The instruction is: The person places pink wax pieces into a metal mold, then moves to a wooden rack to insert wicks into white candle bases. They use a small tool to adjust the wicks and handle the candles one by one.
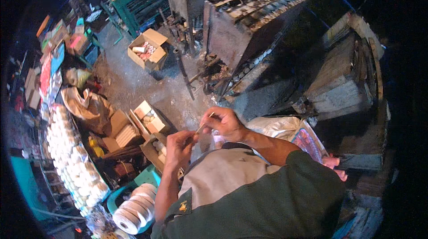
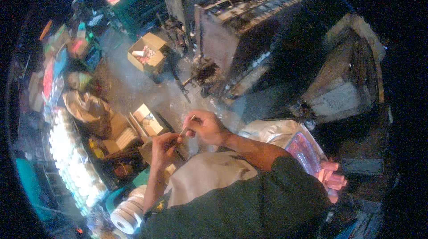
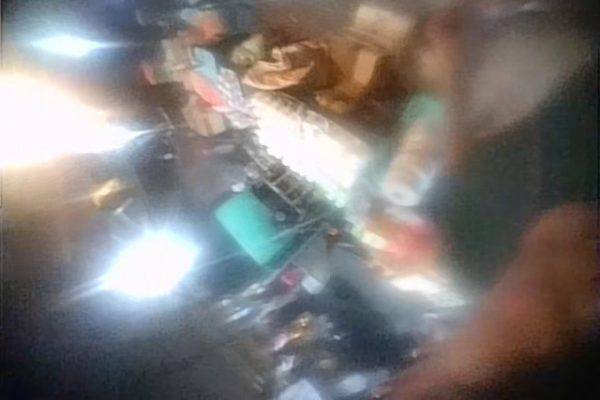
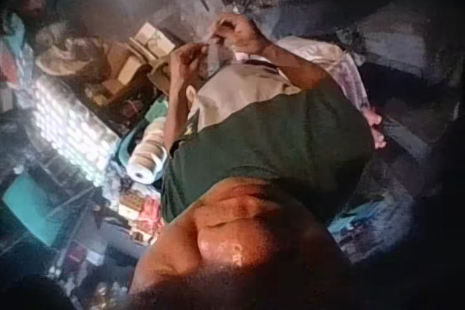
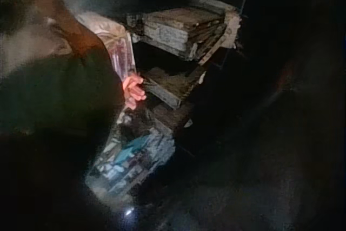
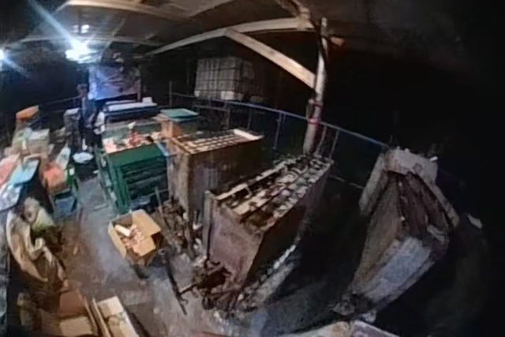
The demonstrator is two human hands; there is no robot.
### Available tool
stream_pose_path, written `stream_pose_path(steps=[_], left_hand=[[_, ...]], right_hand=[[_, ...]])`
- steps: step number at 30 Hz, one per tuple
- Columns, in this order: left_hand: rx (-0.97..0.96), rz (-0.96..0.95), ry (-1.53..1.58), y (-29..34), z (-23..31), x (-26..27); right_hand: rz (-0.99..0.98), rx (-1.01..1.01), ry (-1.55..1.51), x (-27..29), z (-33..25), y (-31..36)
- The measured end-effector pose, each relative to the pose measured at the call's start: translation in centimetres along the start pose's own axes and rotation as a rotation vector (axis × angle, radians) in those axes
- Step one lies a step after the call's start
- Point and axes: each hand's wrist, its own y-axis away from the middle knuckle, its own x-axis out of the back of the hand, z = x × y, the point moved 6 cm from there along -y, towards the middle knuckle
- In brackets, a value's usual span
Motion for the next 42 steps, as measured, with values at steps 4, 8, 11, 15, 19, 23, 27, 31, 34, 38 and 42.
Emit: stream_pose_path(steps=[4, 8, 11, 15, 19, 23, 27, 31, 34, 38, 42], left_hand=[[-0.090, -0.028, -0.047, -7.0, 2.4, -4.5], [-0.058, 0.000, -0.013, -11.9, 3.6, -6.9], [-0.027, -0.103, -0.048, -14.5, 2.4, -7.4], [0.021, -0.226, -0.074, -16.7, 0.0, -8.0], [0.017, -0.266, -0.056, -19.5, 0.2, -7.7], [-0.087, -0.188, -0.031, -23.3, 1.1, -7.3], [-0.410, 0.022, -0.133, -26.4, 4.3, -7.0], [-0.680, 0.143, -0.272, -28.7, 8.6, -8.6], [-0.818, 0.138, -0.421, -30.3, 12.1, -11.6], [-0.701, 0.175, -0.685, -33.2, 15.3, -15.9], [-0.406, 0.268, -0.923, -35.7, 15.9, -19.7]], right_hand=[[0.204, 0.143, 0.080, 7.3, -2.8, 1.3], [0.527, 0.370, 0.388, 15.6, -9.2, 1.4], [0.764, 0.640, 0.402, 22.7, -14.9, 0.0], [0.898, 0.656, 0.707, 25.6, -21.0, -4.5], [0.844, 0.597, 1.070, 28.8, -21.1, -11.2], [0.715, 0.598, 1.124, 31.1, -18.8, -15.0], [0.598, 0.506, 1.138, 31.5, -17.9, -16.1], [0.457, 0.579, 1.176, 30.8, -19.6, -16.9], [0.280, 0.582, 1.248, 32.1, -18.7, -18.2], [0.222, 0.647, 1.116, 33.0, -19.8, -18.9], [-0.037, 0.529, 1.236, 33.6, -18.6, -20.1]])
